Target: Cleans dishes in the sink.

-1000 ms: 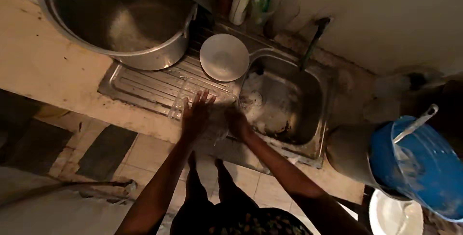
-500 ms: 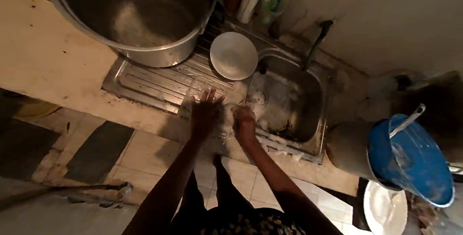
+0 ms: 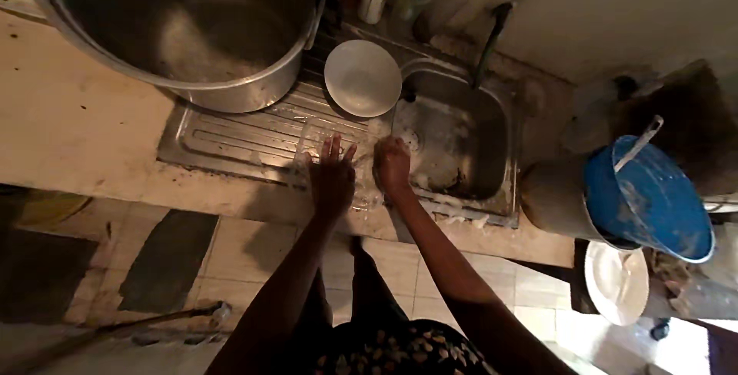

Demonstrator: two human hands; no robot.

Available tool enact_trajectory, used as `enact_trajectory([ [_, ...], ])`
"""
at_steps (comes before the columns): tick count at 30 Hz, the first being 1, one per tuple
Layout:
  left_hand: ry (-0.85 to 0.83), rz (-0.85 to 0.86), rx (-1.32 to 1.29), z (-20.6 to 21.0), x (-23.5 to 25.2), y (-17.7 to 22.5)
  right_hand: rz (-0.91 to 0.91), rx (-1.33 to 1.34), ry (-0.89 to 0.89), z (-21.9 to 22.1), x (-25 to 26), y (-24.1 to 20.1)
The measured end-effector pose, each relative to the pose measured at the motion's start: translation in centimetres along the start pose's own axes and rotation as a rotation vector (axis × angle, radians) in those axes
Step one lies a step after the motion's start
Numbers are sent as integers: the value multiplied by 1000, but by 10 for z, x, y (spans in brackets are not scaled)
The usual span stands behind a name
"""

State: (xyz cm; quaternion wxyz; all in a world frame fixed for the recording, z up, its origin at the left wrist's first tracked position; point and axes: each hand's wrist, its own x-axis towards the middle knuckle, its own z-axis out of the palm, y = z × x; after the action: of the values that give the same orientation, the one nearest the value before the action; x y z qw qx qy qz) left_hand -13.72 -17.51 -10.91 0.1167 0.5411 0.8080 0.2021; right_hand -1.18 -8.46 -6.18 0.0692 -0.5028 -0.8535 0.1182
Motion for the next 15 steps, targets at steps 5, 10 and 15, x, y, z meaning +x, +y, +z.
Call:
enact_trajectory([
  [5,-36,-7,16,-2,4,2,6,36,-45,-9,7,7],
  [10,-8,9,-26,4,2,-5,19,66,-25,6,-26,-9],
  [15,173,-22,-226,22,-5,-23,-124,173,-177,47,-67,-45],
])
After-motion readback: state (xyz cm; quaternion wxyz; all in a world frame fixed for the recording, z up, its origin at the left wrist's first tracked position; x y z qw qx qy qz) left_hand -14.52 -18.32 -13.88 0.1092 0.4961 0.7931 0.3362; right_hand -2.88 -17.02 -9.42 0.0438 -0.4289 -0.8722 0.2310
